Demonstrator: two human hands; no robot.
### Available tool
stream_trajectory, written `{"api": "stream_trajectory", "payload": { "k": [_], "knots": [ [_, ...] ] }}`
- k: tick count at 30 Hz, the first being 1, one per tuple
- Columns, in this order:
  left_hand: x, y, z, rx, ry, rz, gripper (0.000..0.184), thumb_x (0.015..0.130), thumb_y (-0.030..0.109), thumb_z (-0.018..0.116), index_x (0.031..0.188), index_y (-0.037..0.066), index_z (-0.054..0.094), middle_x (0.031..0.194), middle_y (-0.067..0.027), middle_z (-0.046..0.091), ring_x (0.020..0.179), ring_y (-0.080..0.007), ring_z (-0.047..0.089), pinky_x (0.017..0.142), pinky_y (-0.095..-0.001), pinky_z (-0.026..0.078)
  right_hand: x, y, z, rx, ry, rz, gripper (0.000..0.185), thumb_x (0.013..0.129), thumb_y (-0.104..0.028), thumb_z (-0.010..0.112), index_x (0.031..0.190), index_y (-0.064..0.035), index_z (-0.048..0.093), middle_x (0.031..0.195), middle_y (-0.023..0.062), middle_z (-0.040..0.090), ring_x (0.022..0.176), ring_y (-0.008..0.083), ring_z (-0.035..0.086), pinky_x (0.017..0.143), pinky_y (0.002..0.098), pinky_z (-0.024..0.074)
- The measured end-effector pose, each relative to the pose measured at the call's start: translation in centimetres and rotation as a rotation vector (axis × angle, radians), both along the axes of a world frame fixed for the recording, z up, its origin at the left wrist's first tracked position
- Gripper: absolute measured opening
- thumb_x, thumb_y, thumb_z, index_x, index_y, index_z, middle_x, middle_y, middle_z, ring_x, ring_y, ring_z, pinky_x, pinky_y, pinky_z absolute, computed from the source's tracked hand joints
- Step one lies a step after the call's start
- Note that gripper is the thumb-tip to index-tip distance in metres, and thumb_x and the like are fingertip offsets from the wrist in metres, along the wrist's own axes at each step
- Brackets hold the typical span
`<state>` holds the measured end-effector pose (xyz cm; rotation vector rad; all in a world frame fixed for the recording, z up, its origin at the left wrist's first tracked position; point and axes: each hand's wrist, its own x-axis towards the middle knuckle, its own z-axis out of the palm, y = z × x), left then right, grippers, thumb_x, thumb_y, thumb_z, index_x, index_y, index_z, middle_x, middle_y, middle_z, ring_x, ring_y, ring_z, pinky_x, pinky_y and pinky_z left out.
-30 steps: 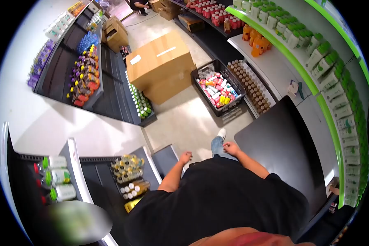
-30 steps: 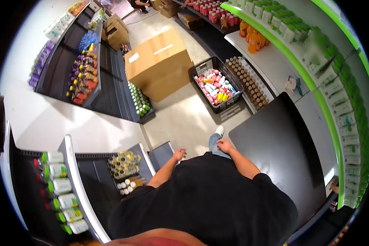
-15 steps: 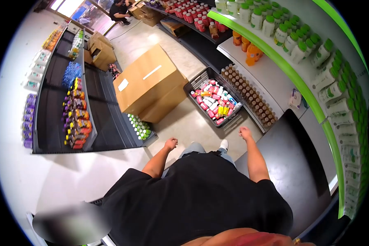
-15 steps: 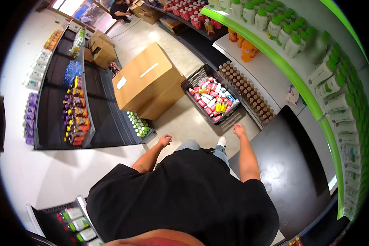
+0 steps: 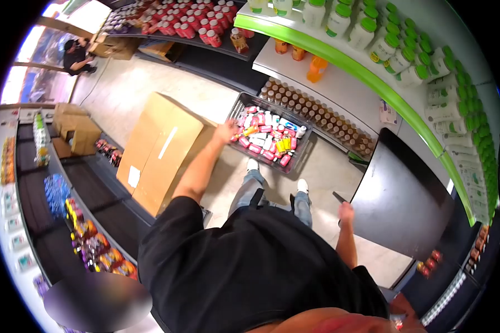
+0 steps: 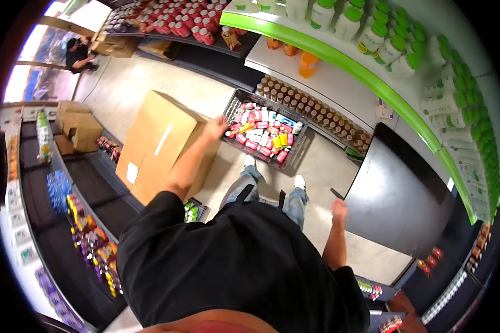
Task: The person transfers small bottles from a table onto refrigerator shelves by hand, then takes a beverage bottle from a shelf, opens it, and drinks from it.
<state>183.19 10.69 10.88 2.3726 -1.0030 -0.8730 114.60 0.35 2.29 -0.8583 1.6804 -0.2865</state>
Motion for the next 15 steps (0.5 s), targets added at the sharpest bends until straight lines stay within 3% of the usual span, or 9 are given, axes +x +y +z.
{"api": "stream_trajectory", "payload": {
  "k": [2,4,5,7,9,11,12,13,15],
  "knots": [
    [7.9,-6.8,-0.1,-0.189,-0.096,0.062,0.034,0.081,0.024,0.061,0.113,0.012,0.061,0.095,-0.0168,0.066,0.090,-0.0321,0.065,0.079,-0.0378,0.051,2.4,4.8,1.4,0.091,-0.083,0.054,0.025,0.089,-0.024,0.055,0.104,-0.0050,0.060,0.081,0.0075,0.066,0.067,0.0168,0.063,0.047,0.0256,0.0439],
    [13.8,-12.8,-1.9,-0.665,-0.161,0.155,0.030,0.083,0.018,0.063,0.110,0.007,0.059,0.095,-0.0153,0.067,0.088,-0.0278,0.065,0.079,-0.0356,0.050,5.7,9.4,2.6,0.179,-0.218,0.180,0.022,0.088,-0.017,0.054,0.103,-0.0022,0.060,0.083,0.0088,0.066,0.069,0.0170,0.063,0.052,0.0260,0.0486],
    [16.6,-15.7,-4.0,-0.693,0.135,0.313,0.033,0.082,0.017,0.064,0.112,0.007,0.058,0.098,-0.0138,0.067,0.092,-0.0256,0.064,0.081,-0.0335,0.050,7.5,11.9,3.2,0.178,-0.242,0.296,0.022,0.087,-0.014,0.054,0.103,-0.0011,0.060,0.083,0.0092,0.066,0.069,0.0175,0.063,0.054,0.0265,0.0505],
    [19.0,-20.3,-4.4,-0.678,0.281,0.511,0.042,0.079,0.019,0.067,0.117,0.007,0.056,0.104,-0.0135,0.065,0.099,-0.0260,0.062,0.086,-0.0331,0.048,11.9,14.8,5.6,0.328,-0.068,0.356,0.024,0.085,-0.013,0.056,0.106,0.0003,0.059,0.085,0.0113,0.066,0.070,0.0191,0.064,0.059,0.0297,0.0536],
    [20.2,-23.3,-3.9,-0.606,0.092,0.506,0.055,0.075,0.025,0.071,0.124,0.008,0.051,0.109,-0.0144,0.064,0.103,-0.0277,0.060,0.090,-0.0354,0.046,12.9,17.9,4.4,0.318,-0.178,0.277,0.027,0.084,-0.010,0.057,0.109,0.0015,0.057,0.087,0.0133,0.066,0.072,0.0200,0.064,0.060,0.0312,0.0543],
    [21.4,-25.7,-3.2,-0.510,-0.027,0.473,0.073,0.071,0.033,0.074,0.133,0.010,0.043,0.121,-0.0176,0.058,0.113,-0.0318,0.055,0.096,-0.0385,0.042,16.2,17.9,7.6,0.415,0.009,0.255,0.035,0.086,-0.015,0.055,0.119,-0.0029,0.052,0.098,0.0143,0.066,0.079,0.0221,0.067,0.060,0.0333,0.0512],
    [22.0,-26.9,-3.2,-0.516,-0.033,0.491,0.077,0.069,0.034,0.076,0.134,0.009,0.042,0.123,-0.0183,0.056,0.114,-0.0321,0.054,0.097,-0.0382,0.041,15.7,19.3,6.1,0.339,-0.041,0.199,0.034,0.087,-0.016,0.055,0.119,-0.0031,0.053,0.098,0.0144,0.066,0.081,0.0215,0.066,0.062,0.0340,0.0518],
    [22.5,-27.9,-3.3,-0.519,-0.039,0.507,0.081,0.068,0.035,0.077,0.135,0.009,0.040,0.126,-0.0191,0.055,0.116,-0.0325,0.053,0.098,-0.0379,0.041,15.6,19.8,6.4,0.349,-0.097,0.121,0.033,0.088,-0.017,0.054,0.119,-0.0058,0.054,0.098,0.0111,0.067,0.082,0.0204,0.066,0.061,0.0304,0.0492],
    [24.5,-30.1,-4.9,-0.513,-0.058,0.511,0.093,0.061,0.038,0.081,0.137,0.007,0.036,0.130,-0.0210,0.051,0.119,-0.0338,0.051,0.099,-0.0378,0.041,16.0,19.6,8.1,0.331,0.012,0.194,0.032,0.088,-0.018,0.054,0.118,-0.0083,0.055,0.099,0.0087,0.068,0.083,0.0189,0.066,0.061,0.0285,0.0471]
  ]
}}
